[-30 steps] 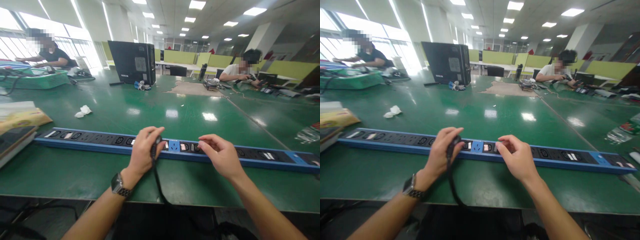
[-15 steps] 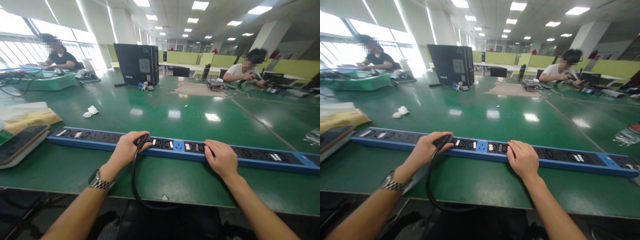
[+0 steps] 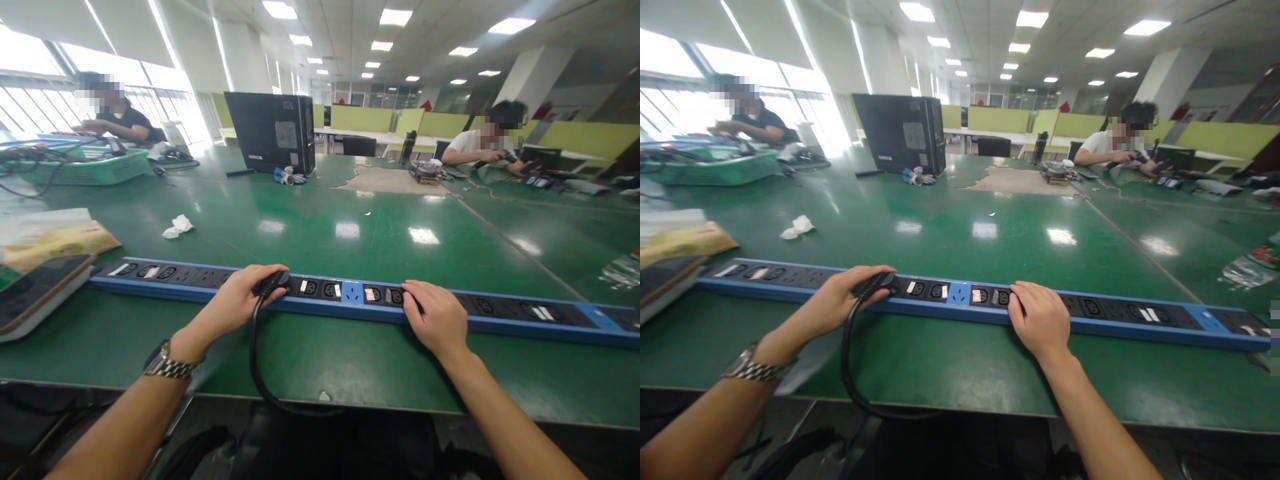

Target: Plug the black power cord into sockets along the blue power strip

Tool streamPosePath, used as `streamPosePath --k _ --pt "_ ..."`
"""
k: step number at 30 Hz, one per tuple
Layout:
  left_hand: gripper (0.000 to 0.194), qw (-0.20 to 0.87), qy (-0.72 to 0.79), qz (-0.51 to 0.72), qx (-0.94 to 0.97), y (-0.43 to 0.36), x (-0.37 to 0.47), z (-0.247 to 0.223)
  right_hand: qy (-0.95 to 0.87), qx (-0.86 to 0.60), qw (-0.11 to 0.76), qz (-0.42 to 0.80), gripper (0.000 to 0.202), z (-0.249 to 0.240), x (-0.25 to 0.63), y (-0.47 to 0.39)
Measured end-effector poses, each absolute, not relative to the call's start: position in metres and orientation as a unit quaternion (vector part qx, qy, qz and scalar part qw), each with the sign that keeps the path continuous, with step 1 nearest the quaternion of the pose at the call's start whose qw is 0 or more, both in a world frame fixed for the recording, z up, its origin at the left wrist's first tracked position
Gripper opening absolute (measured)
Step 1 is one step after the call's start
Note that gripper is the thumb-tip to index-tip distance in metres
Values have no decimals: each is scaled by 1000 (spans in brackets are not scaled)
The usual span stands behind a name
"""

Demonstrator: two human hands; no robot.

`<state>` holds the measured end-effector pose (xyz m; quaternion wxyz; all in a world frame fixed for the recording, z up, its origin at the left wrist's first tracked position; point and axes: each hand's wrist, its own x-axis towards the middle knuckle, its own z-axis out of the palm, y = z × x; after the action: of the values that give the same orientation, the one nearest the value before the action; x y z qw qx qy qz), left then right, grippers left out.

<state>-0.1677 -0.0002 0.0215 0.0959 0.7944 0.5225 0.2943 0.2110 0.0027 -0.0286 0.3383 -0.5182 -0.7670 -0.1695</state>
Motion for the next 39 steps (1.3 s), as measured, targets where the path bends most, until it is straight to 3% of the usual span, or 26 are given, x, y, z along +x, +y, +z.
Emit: streamPosePath --k 4,13,19,27,34,39 --pt "46 98 522 329 781 -1 -168 17 -767 -517 340 -173 29 -28 211 3" --pt "42 81 508 262 816 1 -158 24 -763 -517 344 -178 28 -29 210 3" --pt "43 136 519 487 690 -4 -130 19 -757 -509 357 -200 26 -31 210 6" --pt "29 140 467 375 788 1 -42 14 -760 -501 361 -201 26 -31 210 6" --pt "31 168 465 415 764 0 -43 7 -760 -504 363 -192 25 -31 210 6" --pt "31 138 473 377 784 0 -39 4 -758 -504 369 -189 24 -29 209 5"
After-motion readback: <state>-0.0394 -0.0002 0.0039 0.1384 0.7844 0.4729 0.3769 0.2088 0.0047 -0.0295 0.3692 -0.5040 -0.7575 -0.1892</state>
